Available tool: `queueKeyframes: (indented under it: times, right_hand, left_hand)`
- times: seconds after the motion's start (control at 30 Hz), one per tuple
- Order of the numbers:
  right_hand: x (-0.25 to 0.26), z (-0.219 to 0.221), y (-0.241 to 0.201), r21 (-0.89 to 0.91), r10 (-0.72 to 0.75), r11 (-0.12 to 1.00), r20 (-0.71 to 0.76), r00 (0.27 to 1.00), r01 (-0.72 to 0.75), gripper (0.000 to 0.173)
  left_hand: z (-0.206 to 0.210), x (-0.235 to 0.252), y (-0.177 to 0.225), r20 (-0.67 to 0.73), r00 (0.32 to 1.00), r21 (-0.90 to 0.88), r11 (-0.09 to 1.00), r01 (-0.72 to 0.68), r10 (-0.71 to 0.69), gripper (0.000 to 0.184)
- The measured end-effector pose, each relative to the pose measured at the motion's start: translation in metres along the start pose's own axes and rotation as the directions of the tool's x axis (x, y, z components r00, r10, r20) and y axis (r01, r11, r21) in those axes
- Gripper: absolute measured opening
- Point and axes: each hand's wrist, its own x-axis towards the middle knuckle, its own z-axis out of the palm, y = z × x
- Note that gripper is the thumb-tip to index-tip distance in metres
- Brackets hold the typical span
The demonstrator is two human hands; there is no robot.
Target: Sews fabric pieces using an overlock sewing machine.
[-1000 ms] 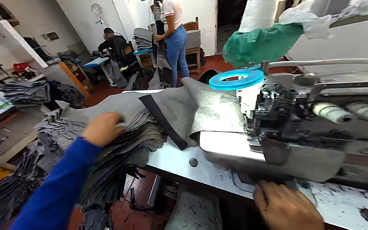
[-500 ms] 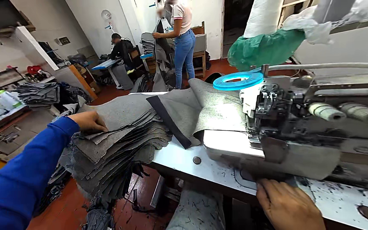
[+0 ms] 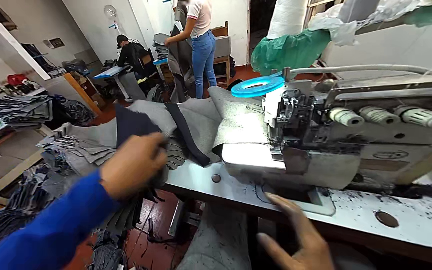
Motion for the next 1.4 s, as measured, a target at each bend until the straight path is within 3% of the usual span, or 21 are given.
queueKeyframes:
  times: [0.07, 0.13, 0.2, 0.27, 0.33, 0.4, 0.5, 0.57, 0.6, 0.67, 0.7, 0.73, 0.8, 0.87, 0.97, 1.03, 1.13, 1.2, 1.27, 1.33, 1.4]
  right_hand:
    - [0.009, 0.017, -0.017, 0.262, 0.066, 0.961, 0.106, 0.992, -0.092, 0.093]
    - [0.025, 0.028, -0.028, 0.471, 0.170, 0.855, 0.141, 0.975, -0.217, 0.109]
    - [0.046, 0.027, -0.038, 0.616, 0.350, 0.712, 0.107, 0.930, -0.339, 0.090]
    - [0.067, 0.022, -0.044, 0.658, 0.554, 0.625, 0.007, 0.833, -0.421, 0.041]
    - [0.080, 0.024, -0.035, 0.657, 0.657, 0.606, -0.097, 0.747, -0.448, 0.032]
    - [0.081, 0.029, -0.025, 0.651, 0.670, 0.625, -0.164, 0.724, -0.431, 0.026]
    - [0.080, 0.031, -0.023, 0.641, 0.653, 0.654, -0.211, 0.727, -0.402, 0.023]
    - [0.078, 0.032, -0.020, 0.604, 0.635, 0.690, -0.241, 0.734, -0.399, 0.027]
    - [0.078, 0.033, -0.020, 0.593, 0.632, 0.697, -0.242, 0.736, -0.403, 0.027]
    - [0.081, 0.038, -0.022, 0.584, 0.624, 0.705, -0.241, 0.743, -0.403, 0.026]
    - [0.081, 0.043, -0.024, 0.579, 0.612, 0.714, -0.243, 0.753, -0.393, 0.023]
    - [0.078, 0.048, -0.026, 0.567, 0.590, 0.729, -0.237, 0.772, -0.383, 0.017]
    - [0.063, 0.057, -0.028, 0.506, 0.554, 0.758, -0.168, 0.815, -0.411, 0.021]
    - [0.033, 0.061, -0.024, 0.429, 0.559, 0.760, -0.051, 0.827, -0.487, 0.029]
    - [-0.001, 0.024, -0.018, 0.429, 0.525, 0.761, 0.036, 0.851, -0.487, 0.019]
    - [0.001, -0.042, -0.019, 0.355, 0.447, 0.848, -0.078, 0.891, -0.394, 0.014]
    - [0.023, -0.159, 0.010, -0.015, 0.440, 0.868, -0.441, 0.782, -0.496, 0.019]
    - [0.055, -0.227, 0.048, -0.214, 0.373, 0.766, -0.620, 0.690, -0.606, 0.027]
    - [0.090, -0.272, 0.086, -0.368, 0.397, 0.602, -0.632, 0.666, -0.709, 0.032]
    - [0.112, -0.287, 0.122, -0.489, 0.523, 0.413, -0.563, 0.639, -0.768, 0.038]
    - [0.125, -0.282, 0.138, -0.561, 0.547, 0.315, -0.552, 0.630, -0.765, 0.043]
  left_hand:
    - [0.034, 0.004, 0.052, 0.088, 0.985, -0.228, 0.966, -0.125, 0.149, 0.017]
    - [0.069, 0.020, 0.091, 0.019, 0.971, -0.496, 0.846, -0.196, 0.237, 0.016]
    - [0.093, 0.036, 0.121, -0.050, 0.965, -0.604, 0.761, -0.236, 0.259, 0.015]
    - [0.103, 0.045, 0.131, -0.114, 0.920, -0.473, 0.794, -0.382, 0.375, 0.016]
    - [0.106, 0.051, 0.126, -0.197, 0.819, -0.167, 0.805, -0.570, 0.539, 0.017]
    - [0.103, 0.060, 0.104, -0.207, 0.768, 0.100, 0.794, -0.600, 0.607, 0.016]
    - [0.073, 0.046, 0.069, 0.129, 0.892, 0.180, 0.874, -0.452, 0.434, 0.040]
    - [0.054, 0.032, 0.057, 0.437, 0.789, -0.113, 0.897, -0.427, 0.431, 0.040]
    - [0.057, 0.028, 0.051, 0.426, 0.729, -0.240, 0.844, -0.480, 0.536, 0.035]
    - [0.086, 0.031, 0.042, 0.005, 0.676, -0.202, 0.663, -0.721, 0.737, 0.023]
    - [0.103, 0.043, 0.041, -0.188, 0.586, -0.052, 0.587, -0.808, 0.789, 0.023]
    - [0.118, 0.058, 0.044, -0.279, 0.493, 0.037, 0.523, -0.852, 0.824, 0.029]
    - [0.147, 0.086, 0.049, -0.314, 0.412, 0.102, 0.462, -0.881, 0.855, 0.039]
    - [0.168, 0.097, 0.051, -0.395, 0.416, 0.113, 0.492, -0.863, 0.819, 0.041]
    - [0.182, 0.075, 0.057, -0.542, 0.503, 0.121, 0.655, -0.746, 0.673, 0.045]
    - [0.192, 0.048, 0.068, -0.613, 0.561, 0.118, 0.766, -0.632, 0.557, 0.048]
    - [0.199, 0.038, 0.085, -0.674, 0.602, 0.065, 0.845, -0.530, 0.429, 0.050]
    - [0.189, 0.046, 0.092, -0.681, 0.622, 0.009, 0.854, -0.521, 0.386, 0.047]
    - [0.173, 0.066, 0.093, -0.655, 0.636, -0.037, 0.824, -0.566, 0.408, 0.046]
    - [0.165, 0.085, 0.092, -0.604, 0.674, -0.113, 0.791, -0.601, 0.425, 0.049]
    - [0.158, 0.091, 0.096, -0.554, 0.704, -0.153, 0.777, -0.611, 0.444, 0.049]
